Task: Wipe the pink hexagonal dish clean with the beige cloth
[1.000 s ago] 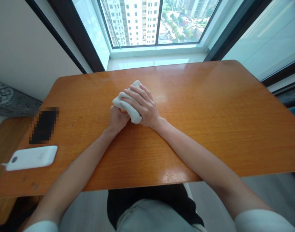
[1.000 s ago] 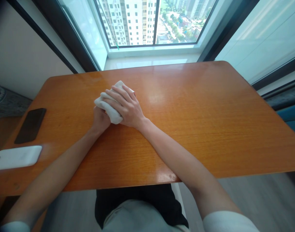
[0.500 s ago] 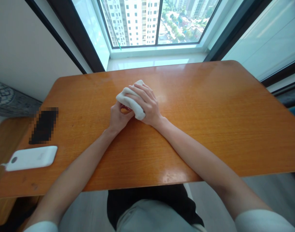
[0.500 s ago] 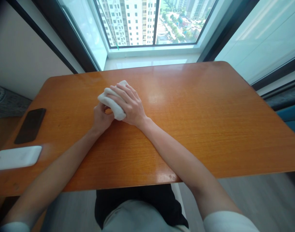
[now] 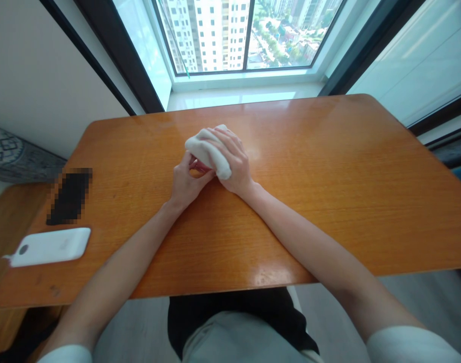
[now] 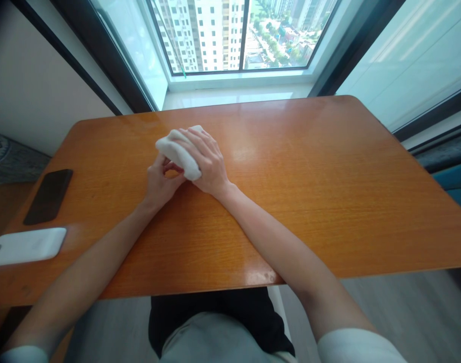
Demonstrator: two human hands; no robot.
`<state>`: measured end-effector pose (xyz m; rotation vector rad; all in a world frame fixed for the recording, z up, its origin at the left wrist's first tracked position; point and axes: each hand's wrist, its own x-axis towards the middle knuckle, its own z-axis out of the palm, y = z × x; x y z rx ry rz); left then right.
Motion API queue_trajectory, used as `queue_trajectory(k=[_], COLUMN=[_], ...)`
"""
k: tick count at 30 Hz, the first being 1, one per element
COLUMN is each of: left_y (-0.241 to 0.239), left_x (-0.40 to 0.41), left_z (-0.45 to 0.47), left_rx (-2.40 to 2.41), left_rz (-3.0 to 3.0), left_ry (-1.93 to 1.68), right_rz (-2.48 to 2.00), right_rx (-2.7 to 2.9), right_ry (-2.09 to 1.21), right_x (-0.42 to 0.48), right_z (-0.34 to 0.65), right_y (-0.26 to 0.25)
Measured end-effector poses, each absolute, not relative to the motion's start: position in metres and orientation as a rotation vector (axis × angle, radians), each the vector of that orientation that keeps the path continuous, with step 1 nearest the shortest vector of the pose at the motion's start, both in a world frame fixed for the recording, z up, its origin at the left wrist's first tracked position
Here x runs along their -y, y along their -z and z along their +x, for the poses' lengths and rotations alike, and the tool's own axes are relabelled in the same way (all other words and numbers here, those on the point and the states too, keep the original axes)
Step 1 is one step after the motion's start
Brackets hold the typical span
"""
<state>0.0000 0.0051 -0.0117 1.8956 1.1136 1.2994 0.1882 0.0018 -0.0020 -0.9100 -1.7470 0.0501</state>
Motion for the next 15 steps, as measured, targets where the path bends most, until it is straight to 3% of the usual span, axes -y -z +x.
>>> queue_trajectory(k=[4, 11, 15], left_y=[0.000, 0.024, 0.018], left_x=[0.000, -0.012, -0.009], left_z=[0.007, -0.005, 0.000], left_rx=[-1.062, -1.210, -1.163], left_rz=[1.903, 1.866, 1.858], left_ry=[-1.302, -1.273, -1.271], right_rz=[-1.056, -0.770, -0.894], right_rx=[1.403, 1.976, 1.732], right_ry=[-0.160, 0.031, -0.068], right_x=[-0.012, 0.008, -0.002], right_z=[0.194, 0.186, 0.186], right_y=[0.011, -0.004, 0.000])
